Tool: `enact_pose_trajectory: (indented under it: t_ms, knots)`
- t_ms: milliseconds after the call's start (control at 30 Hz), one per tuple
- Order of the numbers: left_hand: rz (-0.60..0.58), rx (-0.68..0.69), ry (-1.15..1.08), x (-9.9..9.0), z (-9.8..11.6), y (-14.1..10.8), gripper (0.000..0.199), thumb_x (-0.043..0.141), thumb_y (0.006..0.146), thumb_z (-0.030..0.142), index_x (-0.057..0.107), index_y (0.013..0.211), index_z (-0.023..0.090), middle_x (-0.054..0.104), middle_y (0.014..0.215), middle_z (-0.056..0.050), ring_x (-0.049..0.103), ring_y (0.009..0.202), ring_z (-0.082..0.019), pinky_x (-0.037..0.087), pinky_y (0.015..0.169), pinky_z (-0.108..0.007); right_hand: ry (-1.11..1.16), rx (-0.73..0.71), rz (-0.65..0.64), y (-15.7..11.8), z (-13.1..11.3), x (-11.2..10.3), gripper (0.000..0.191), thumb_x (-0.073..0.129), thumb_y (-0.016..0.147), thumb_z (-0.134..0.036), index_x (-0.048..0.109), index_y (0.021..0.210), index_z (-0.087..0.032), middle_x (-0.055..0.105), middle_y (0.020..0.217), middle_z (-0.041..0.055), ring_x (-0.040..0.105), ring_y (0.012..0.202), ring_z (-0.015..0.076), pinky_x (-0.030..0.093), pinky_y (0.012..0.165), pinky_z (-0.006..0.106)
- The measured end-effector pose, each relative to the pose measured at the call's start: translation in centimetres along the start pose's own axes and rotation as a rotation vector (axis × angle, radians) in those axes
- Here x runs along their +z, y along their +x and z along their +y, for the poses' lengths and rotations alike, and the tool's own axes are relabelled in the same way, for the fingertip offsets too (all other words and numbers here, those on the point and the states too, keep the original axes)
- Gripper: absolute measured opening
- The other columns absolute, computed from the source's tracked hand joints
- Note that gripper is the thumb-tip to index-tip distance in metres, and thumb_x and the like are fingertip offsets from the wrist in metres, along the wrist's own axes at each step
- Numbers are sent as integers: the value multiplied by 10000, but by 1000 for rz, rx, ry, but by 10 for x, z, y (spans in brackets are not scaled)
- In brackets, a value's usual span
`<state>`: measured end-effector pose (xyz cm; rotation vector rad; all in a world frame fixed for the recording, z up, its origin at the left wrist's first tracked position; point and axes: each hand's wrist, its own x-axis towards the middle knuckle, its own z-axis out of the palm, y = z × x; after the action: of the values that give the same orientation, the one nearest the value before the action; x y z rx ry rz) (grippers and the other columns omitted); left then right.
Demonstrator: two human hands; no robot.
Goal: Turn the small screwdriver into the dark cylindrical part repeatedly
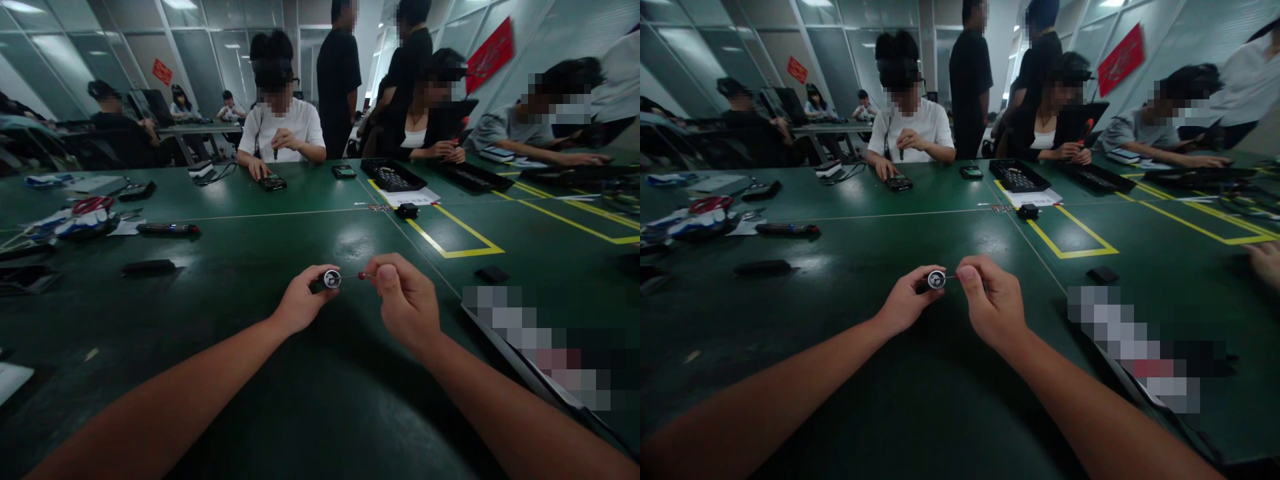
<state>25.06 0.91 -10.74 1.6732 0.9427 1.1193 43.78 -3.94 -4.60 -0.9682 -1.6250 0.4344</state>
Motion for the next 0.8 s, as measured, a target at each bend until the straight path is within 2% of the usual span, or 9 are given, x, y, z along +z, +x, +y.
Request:
enact_pose_trajectory:
  t_ms: [100, 233, 400, 600, 800]
  knots:
    - [4, -2, -5, 0, -2, 0, 396, 757, 820, 166, 710, 1209, 221, 697, 1199, -77, 634, 1128, -252, 450, 1047, -434, -36, 2, 27, 1, -3, 1, 305, 479, 1056, -364, 670, 862, -225, 627, 721, -20, 532, 594, 127, 398, 575, 291]
    - [24, -9, 2, 0, -3, 1, 388, 746, 836, 169, 703, 1217, 227, 700, 1217, -80, 640, 1143, -258, 461, 1047, -445, -50, 43, 76, 1, 1, 1, 164, 513, 1033, -314, 644, 980, -233, 630, 747, -21, 575, 644, 146, 424, 594, 294]
    - [44, -21, 45, 1, 5, 0, 382, 744, 825, 118, 709, 1193, 213, 712, 1186, -74, 652, 1115, -247, 472, 1036, -439, -44, 48, 84, 3, 7, 1, 168, 503, 1032, -319, 616, 940, -234, 640, 794, -6, 622, 744, 168, 456, 649, 307]
    - [78, 66, 165, 0, 14, -3, 361, 749, 818, 86, 727, 1154, 214, 721, 1155, -63, 659, 1117, -231, 487, 1026, -410, -118, 103, 73, 3, 2, 1, 313, 472, 1051, -402, 628, 845, -227, 610, 684, -23, 563, 594, 141, 416, 570, 299]
    - [82, 135, 249, -4, 13, -1, 358, 770, 845, 169, 713, 1195, 215, 730, 1163, -69, 671, 1116, -235, 499, 1017, -412, -152, 7, 84, 0, 3, 3, 132, 511, 1017, -305, 614, 1029, -224, 681, 821, 6, 640, 703, 163, 471, 639, 315]
